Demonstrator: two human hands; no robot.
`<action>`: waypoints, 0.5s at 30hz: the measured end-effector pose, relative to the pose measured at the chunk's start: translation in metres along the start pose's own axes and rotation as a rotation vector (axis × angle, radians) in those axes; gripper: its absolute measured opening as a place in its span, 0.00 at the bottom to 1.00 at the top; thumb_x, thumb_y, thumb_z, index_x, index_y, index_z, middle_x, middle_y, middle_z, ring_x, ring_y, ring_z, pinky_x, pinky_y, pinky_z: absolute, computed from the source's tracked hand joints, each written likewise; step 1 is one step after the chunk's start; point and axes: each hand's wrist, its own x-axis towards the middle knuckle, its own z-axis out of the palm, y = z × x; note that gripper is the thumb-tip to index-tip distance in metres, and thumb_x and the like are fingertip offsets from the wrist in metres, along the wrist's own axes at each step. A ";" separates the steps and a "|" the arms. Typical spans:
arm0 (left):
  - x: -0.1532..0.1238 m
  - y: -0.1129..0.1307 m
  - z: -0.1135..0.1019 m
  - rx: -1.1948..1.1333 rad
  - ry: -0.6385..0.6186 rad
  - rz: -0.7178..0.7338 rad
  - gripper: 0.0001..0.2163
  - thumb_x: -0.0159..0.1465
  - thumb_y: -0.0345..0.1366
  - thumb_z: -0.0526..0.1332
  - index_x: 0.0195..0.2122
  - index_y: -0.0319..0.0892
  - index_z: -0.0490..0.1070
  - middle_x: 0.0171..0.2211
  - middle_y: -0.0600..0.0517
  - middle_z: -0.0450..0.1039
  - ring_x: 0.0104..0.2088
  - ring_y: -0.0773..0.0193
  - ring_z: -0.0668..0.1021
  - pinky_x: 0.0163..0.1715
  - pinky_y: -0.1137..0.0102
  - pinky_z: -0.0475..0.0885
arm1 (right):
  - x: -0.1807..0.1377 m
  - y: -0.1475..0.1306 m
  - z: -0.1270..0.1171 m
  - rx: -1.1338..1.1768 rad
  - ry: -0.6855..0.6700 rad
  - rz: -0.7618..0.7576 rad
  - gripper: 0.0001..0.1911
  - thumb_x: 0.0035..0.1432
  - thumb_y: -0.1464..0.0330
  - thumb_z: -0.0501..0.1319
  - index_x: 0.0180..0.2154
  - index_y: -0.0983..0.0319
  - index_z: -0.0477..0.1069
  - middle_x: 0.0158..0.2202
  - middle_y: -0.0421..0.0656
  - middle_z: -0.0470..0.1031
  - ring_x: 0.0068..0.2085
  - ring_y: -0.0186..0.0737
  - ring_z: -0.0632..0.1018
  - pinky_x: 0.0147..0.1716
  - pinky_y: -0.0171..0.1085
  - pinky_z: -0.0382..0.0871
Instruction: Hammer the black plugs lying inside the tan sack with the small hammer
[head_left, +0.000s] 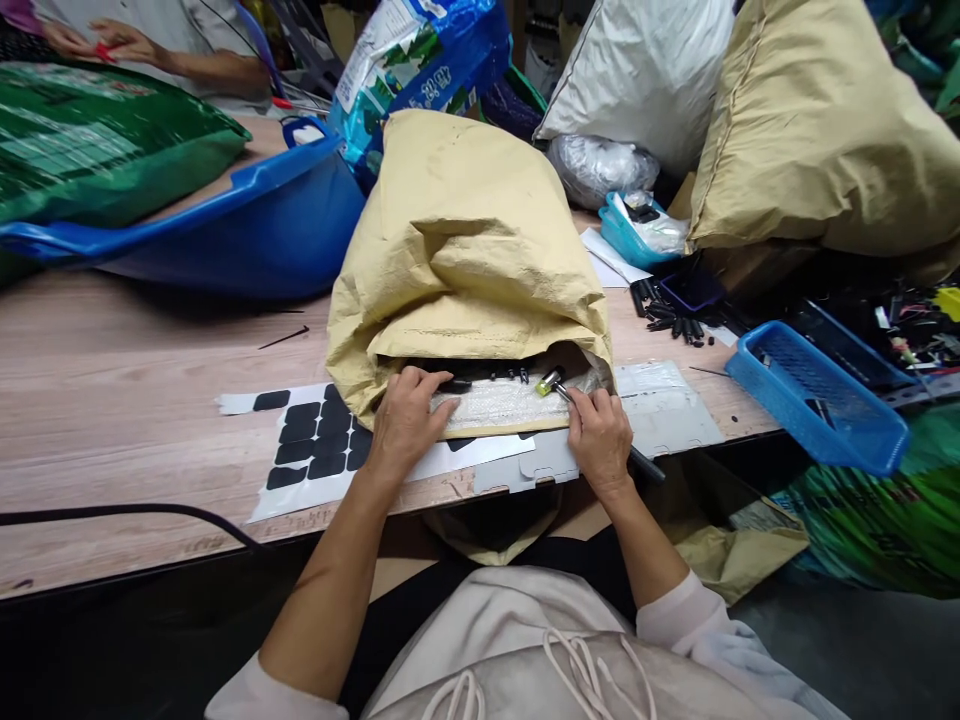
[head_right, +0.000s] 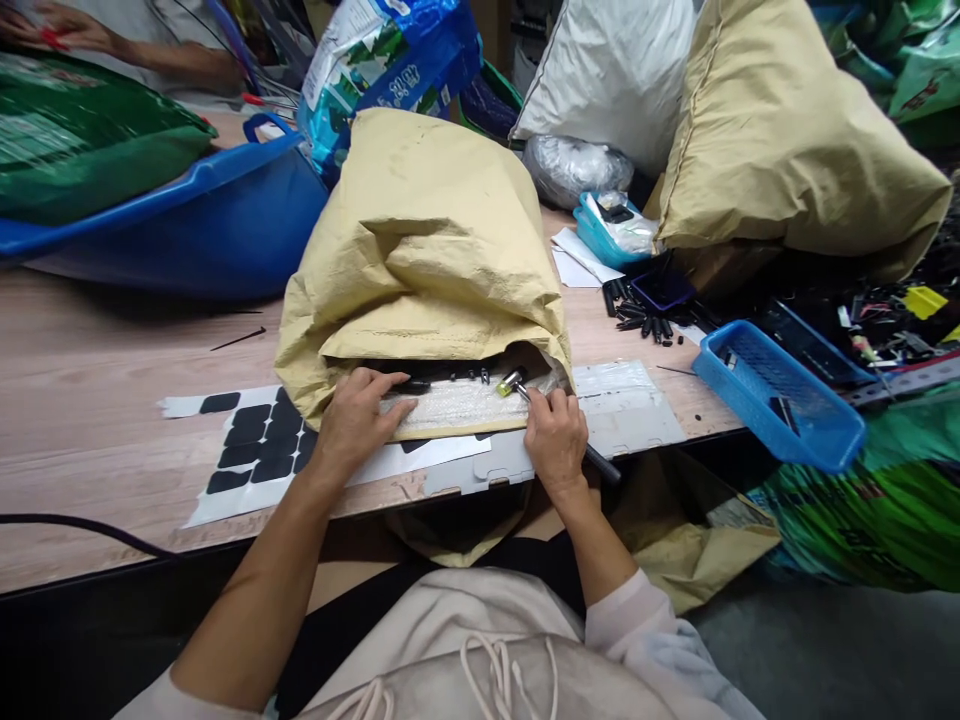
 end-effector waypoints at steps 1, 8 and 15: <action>0.003 -0.006 0.004 0.028 0.010 0.007 0.12 0.65 0.38 0.65 0.49 0.47 0.79 0.43 0.45 0.72 0.47 0.47 0.73 0.53 0.54 0.72 | 0.000 0.000 0.000 0.002 -0.004 0.005 0.15 0.71 0.69 0.56 0.54 0.58 0.78 0.39 0.47 0.73 0.41 0.46 0.68 0.39 0.41 0.61; 0.002 0.011 0.017 0.033 -0.048 0.064 0.05 0.65 0.39 0.67 0.39 0.46 0.77 0.41 0.47 0.73 0.45 0.48 0.71 0.48 0.56 0.68 | -0.001 -0.002 0.000 0.015 -0.014 0.017 0.16 0.72 0.69 0.56 0.54 0.57 0.78 0.39 0.47 0.73 0.42 0.47 0.68 0.40 0.41 0.62; 0.004 0.031 0.033 -0.217 -0.198 0.116 0.07 0.64 0.39 0.69 0.41 0.45 0.77 0.38 0.50 0.75 0.41 0.54 0.72 0.45 0.61 0.67 | 0.000 0.001 0.000 0.045 -0.018 0.024 0.16 0.72 0.68 0.56 0.54 0.57 0.79 0.39 0.47 0.73 0.41 0.47 0.68 0.41 0.41 0.63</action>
